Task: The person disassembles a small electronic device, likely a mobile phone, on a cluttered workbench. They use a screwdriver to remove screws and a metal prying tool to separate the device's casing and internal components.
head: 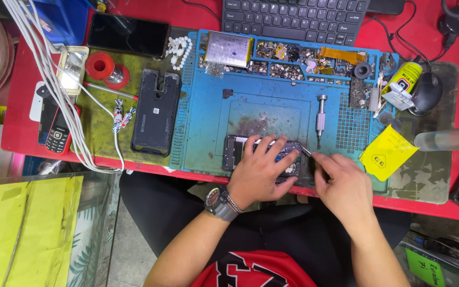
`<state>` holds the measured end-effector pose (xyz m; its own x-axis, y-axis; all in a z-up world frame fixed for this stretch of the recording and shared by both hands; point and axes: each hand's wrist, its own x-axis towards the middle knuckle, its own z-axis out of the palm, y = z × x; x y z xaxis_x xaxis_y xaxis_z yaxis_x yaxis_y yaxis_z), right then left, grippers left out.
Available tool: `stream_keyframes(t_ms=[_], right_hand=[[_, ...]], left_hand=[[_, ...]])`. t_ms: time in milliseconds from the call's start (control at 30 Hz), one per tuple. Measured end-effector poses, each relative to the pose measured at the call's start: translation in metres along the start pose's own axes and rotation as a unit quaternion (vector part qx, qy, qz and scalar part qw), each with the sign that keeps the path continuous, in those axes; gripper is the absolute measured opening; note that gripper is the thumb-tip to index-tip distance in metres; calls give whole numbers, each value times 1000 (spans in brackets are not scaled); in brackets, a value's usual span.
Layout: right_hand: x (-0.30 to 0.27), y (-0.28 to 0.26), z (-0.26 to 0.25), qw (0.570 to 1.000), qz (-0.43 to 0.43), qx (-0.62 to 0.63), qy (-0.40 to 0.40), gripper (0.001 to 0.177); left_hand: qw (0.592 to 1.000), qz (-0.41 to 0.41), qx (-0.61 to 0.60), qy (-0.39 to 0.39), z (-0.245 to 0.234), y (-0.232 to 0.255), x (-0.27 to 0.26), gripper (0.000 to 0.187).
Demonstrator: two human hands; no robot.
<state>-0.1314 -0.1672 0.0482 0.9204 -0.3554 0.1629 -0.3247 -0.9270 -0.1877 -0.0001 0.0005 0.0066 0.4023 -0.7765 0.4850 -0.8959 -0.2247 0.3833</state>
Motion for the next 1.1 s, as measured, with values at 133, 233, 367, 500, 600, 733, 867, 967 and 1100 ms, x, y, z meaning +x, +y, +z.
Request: stream_keyframes(t_ms=[133, 233, 367, 500, 600, 733, 867, 967, 1100], right_hand=[[3, 2, -1, 1000, -14, 4, -3, 17], [2, 2, 0, 999, -24, -32, 2, 16], [3, 3, 0, 999, -32, -41, 2, 17], [8, 6, -2, 995, -57, -74, -28, 17], [17, 3, -12, 991, -75, -84, -69, 16], [24, 1, -17, 989, -85, -79, -96, 14], [24, 3, -11, 993, -50, -2, -109, 14], [23, 3, -9, 992, -21, 48, -114, 15], [20, 2, -6, 985, 20, 117, -123, 18]], left_hand=[[1000, -3, -3, -6, 1, 0, 0, 53], [1000, -11, 17, -21, 4, 0, 0, 65], [999, -19, 14, -39, 4, -1, 1, 67], [998, -25, 0, -58, 3, -1, 2, 68], [998, -28, 2, -65, 3, 0, 3, 70], [998, -29, 4, -62, 4, 2, 3, 70], [998, -29, 9, -57, 3, 3, 5, 72], [998, -29, 14, -56, 3, 3, 5, 73], [998, -32, 13, -61, 4, 3, 5, 73]])
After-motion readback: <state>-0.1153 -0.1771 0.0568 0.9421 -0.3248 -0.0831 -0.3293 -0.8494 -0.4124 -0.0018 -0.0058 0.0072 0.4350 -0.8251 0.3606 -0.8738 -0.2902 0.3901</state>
